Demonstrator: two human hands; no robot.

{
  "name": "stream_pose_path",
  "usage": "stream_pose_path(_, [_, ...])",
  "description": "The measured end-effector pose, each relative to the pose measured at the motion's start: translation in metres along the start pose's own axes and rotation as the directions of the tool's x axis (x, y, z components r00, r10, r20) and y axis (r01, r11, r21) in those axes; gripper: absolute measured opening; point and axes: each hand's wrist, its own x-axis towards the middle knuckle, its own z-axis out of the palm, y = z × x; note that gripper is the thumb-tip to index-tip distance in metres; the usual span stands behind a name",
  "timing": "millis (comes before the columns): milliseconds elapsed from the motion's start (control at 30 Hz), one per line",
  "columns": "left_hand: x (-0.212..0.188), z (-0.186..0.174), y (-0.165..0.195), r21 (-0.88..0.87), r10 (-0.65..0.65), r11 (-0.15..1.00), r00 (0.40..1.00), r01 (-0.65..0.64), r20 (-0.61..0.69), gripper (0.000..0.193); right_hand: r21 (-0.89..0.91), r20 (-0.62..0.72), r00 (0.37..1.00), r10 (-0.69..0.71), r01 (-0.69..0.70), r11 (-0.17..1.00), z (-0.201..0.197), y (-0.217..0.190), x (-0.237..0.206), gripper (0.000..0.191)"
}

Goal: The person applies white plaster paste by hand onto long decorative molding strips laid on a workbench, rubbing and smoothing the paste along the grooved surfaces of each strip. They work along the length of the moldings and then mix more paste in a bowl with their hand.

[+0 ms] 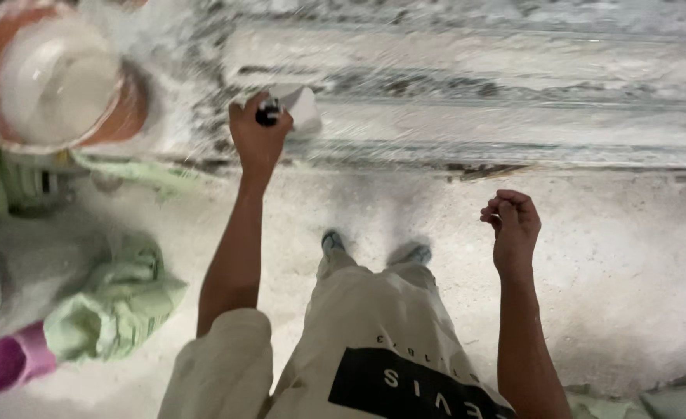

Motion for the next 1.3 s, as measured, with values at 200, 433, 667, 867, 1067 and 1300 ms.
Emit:
stream_pose_path(200, [-0.018, 0.062, 0.046, -0.094, 0.125, 0.989, 0.988, -0.117, 0.092, 0.053, 0.000, -0.048, 0.998, -0.029, 0.029, 1.000, -0.050, 0.004, 0.000, 0.015])
stream_pose_path(433, [-0.044, 0.163, 0.132, -0.032, 0.251, 0.968, 0.953, -0.249, 0.169, 0.048, 0.097, -0.085, 0.995, -0.044, 0.052, 0.994, -0.171, 0.011, 0.030, 0.015])
stream_pose_path(667, [-0.088, 0.284, 0.259, -0.131, 0.302, 0.950, 0.940, -0.282, 0.162, 0.050, 0.052, -0.189, 0.981, -0.049, 0.060, 0.997, -0.313, -0.039, 0.047, 0.015])
stream_pose_path(867, [-0.124, 0.376, 0.369, -0.177, 0.409, 0.910, 0.882, -0.375, 0.233, 0.051, 0.075, -0.260, 0.960, -0.101, 0.125, 0.989, -0.393, -0.074, 0.068, 0.017])
stream_pose_path(1067, [-0.171, 0.495, 0.459, -0.282, 0.531, 0.841, 0.802, -0.461, 0.273, 0.053, 0.052, -0.280, 0.950, -0.140, 0.160, 0.986, -0.490, -0.081, 0.114, 0.015])
stream_pose_path(1300, [-0.228, 0.619, 0.554, -0.272, 0.579, 0.812, 0.768, -0.516, 0.272, 0.064, -0.071, -0.243, 0.966, -0.087, 0.071, 0.995, -0.637, -0.114, 0.183, 0.016])
